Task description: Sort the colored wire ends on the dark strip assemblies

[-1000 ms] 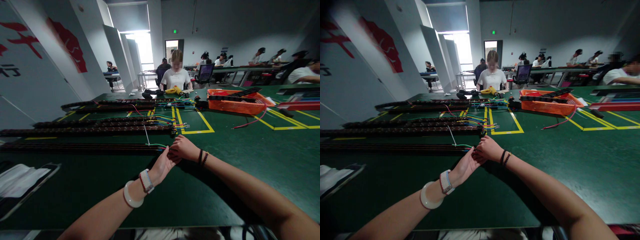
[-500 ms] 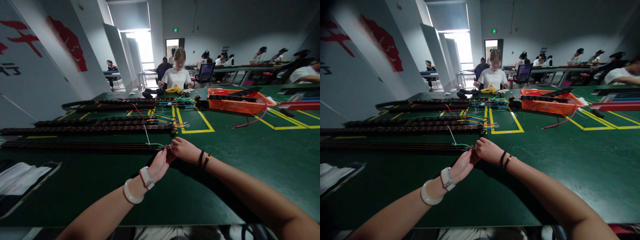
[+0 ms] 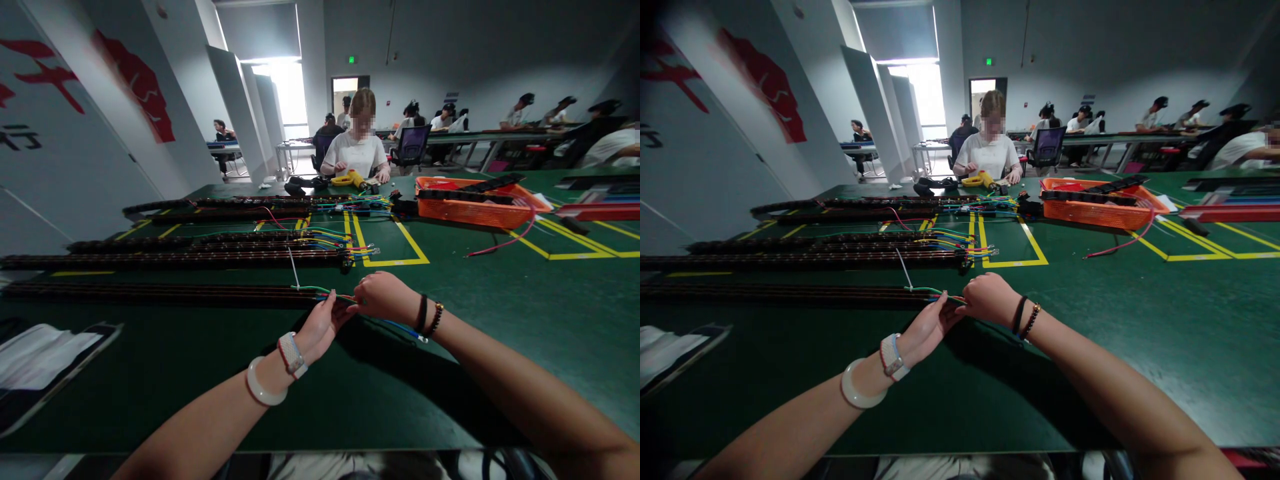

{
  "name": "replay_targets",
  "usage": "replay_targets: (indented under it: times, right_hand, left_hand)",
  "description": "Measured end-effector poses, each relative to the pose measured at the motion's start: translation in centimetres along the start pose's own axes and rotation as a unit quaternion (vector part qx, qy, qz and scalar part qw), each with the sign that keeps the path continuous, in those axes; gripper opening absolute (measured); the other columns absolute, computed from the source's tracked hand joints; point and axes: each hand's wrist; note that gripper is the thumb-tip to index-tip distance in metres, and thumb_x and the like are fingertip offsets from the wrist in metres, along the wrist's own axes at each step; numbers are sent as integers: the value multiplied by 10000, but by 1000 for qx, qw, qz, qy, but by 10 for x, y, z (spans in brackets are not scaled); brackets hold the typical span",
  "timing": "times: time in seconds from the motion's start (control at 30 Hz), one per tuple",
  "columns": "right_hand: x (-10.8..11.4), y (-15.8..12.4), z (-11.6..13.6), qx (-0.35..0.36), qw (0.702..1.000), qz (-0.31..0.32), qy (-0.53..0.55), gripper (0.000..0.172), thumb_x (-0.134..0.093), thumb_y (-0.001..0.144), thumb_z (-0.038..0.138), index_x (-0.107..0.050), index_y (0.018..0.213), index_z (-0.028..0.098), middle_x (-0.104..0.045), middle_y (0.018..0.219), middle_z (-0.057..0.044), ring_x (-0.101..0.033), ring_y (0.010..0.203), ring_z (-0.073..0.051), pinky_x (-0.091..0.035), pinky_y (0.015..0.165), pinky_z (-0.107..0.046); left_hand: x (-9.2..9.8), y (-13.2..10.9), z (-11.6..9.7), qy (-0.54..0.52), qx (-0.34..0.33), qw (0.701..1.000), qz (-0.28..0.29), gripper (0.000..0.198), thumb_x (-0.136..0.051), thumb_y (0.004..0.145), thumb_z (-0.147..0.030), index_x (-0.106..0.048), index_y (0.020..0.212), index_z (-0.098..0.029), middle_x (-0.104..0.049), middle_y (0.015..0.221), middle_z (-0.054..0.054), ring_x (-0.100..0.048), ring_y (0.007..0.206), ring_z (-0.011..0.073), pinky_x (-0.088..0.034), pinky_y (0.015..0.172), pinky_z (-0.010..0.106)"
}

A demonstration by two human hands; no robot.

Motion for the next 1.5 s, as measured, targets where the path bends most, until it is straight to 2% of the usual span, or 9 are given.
replay_targets:
  times: [0.13, 0.33, 0.5, 0.63, 0.73, 0.93, 1.1, 1.23, 1.5]
  right_hand:
    - [1, -1, 5, -28, 999, 20, 3, 263, -524, 834, 342, -705, 774, 160, -691, 754, -92, -631, 696, -183, -373, 596, -247]
    - [2, 3, -12, -94, 995, -30, 14, 288, -509, 862, 376, -680, 769, 164, -685, 764, -87, -618, 689, -174, -371, 594, -236]
    - [-23, 19, -28, -143, 985, -85, 36, 284, -544, 852, 405, -667, 781, 159, -675, 818, -87, -604, 792, -174, -375, 639, -227]
    - [-43, 28, -32, -123, 990, -68, 30, 280, -544, 855, 391, -666, 770, 153, -673, 809, -80, -603, 799, -175, -382, 668, -239]
    - [-48, 29, -33, -111, 991, -65, 24, 287, -546, 853, 397, -669, 764, 153, -678, 809, -78, -607, 789, -176, -386, 696, -252]
    - [-28, 19, -33, -99, 991, -56, 71, 347, -510, 857, 469, -683, 811, 171, -683, 787, -67, -609, 715, -152, -361, 598, -223]
    - [-10, 8, -14, -76, 995, 19, 67, 497, -395, 887, 529, -695, 725, 168, -673, 701, -81, -597, 607, -147, -340, 523, -221]
    - [-10, 4, 1, -68, 995, 58, 42, 401, -444, 877, 446, -715, 801, 160, -685, 749, -105, -629, 658, -172, -393, 567, -230]
    - [-9, 10, -3, -110, 994, -8, -1, 366, -465, 866, 399, -715, 769, 150, -688, 771, -122, -646, 723, -211, -422, 613, -263]
  left_hand:
    - [0, -1, 0, 4, 2, 1000, 3, 209, -498, 884, -240, -609, 764, -111, -693, 781, 89, -658, 775, 170, -476, 907, 360]
    - [-2, -5, -3, 1, 6, 999, 35, 263, -477, 895, -313, -622, 845, -100, -692, 906, 115, -648, 892, 182, -436, 965, 363]
    - [0, -2, -3, 26, 13, 999, 42, 282, -429, 915, -280, -612, 860, -73, -670, 983, 173, -634, 956, 212, -435, 962, 372]
    - [4, -1, -2, 30, 1, 998, 53, 212, -463, 899, -244, -602, 868, -87, -661, 1002, 176, -630, 960, 216, -438, 954, 389]
    - [5, -1, -1, 30, 1, 998, 55, 200, -471, 895, -241, -600, 874, -89, -656, 1013, 178, -628, 963, 217, -440, 949, 387]
    - [1, -3, -3, 27, 16, 999, 29, 203, -449, 904, -220, -597, 850, -90, -669, 960, 160, -636, 943, 206, -447, 940, 373]
    - [0, -2, -2, 15, 1, 999, 34, 201, -454, 901, -203, -612, 843, -93, -682, 894, 126, -647, 873, 182, -439, 949, 366]
    - [4, 0, 1, 22, -9, 998, 60, 260, -462, 899, -256, -633, 811, -80, -685, 853, 138, -650, 847, 198, -440, 946, 380]
    - [0, -6, -2, 48, -4, 997, 53, 257, -442, 905, -258, -634, 880, -89, -682, 877, 136, -650, 843, 204, -461, 894, 392]
Point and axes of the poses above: each hand's wrist, its own y-axis towards the middle knuckle, its own x-axis out of the back of the hand, z = x × y
